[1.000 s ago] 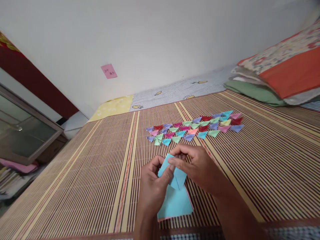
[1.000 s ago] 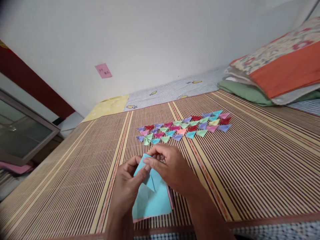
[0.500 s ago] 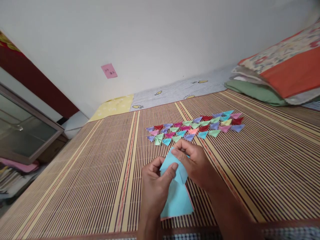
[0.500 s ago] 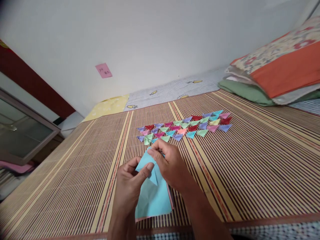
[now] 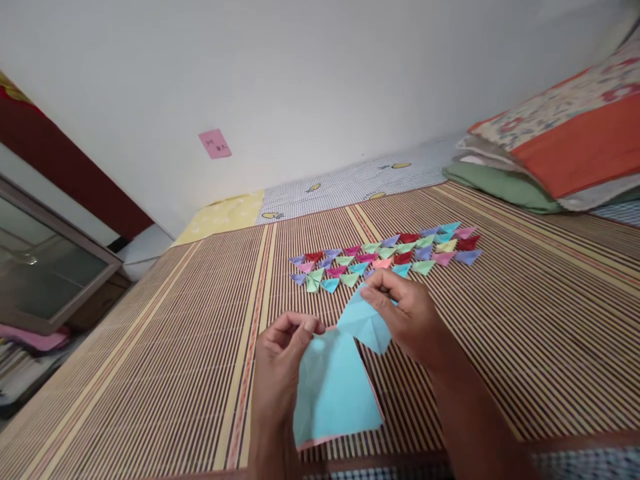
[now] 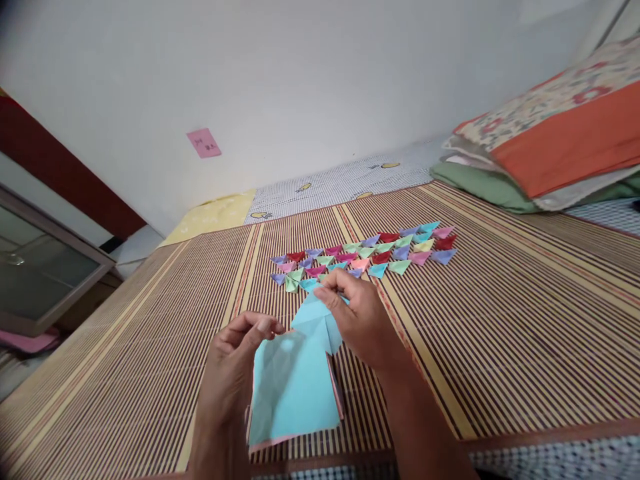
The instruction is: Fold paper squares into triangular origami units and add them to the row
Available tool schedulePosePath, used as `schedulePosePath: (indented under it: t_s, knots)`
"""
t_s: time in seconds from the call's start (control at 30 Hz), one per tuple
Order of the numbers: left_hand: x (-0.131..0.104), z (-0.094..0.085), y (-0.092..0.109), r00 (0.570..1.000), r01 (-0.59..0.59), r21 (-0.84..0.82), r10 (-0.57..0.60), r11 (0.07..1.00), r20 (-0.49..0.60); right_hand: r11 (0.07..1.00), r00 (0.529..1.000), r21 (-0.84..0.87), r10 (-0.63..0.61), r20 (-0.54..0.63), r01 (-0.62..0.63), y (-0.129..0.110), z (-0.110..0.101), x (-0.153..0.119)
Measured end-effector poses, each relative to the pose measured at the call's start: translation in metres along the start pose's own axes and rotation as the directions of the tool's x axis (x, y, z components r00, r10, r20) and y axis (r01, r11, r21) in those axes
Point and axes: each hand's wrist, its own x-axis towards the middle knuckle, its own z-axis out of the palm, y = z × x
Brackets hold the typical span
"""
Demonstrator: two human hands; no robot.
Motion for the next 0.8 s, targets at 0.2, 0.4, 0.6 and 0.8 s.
schedulePosePath:
  t_s: [0.2, 0.4, 0.6, 0.8]
  knots:
    - [-0.002, 0.003, -0.002, 0.99, 0.08, 0.121, -0.093, 0.989, 0.107, 0.991, 0.962, 0.118, 0.031, 0.27, -0.065, -0.01, 0.018, -0.004]
    - [-0.002, 0.009, -0.006, 0.989, 0.09, 0.107, -0.101, 0.99, 0.111, 0.989, 0.96, 0.13, 0.026, 0.278, -0.065, -0.012, 0.019, -0.004]
    - [-0.005, 0.011, -0.007, 0.978, 0.103, 0.071, -0.114, 0.992, 0.172, 0.988, 0.957, 0.142, 0.009, 0.29, -0.052, -0.011, 0.018, -0.005]
    - [-0.001, 0.015, -0.011, 0.993, 0.119, -0.146, -0.117, 0.982, 0.024, 0.951, 0.967, 0.247, 0.134, 0.216, -0.187, -0.006, 0.015, -0.002]
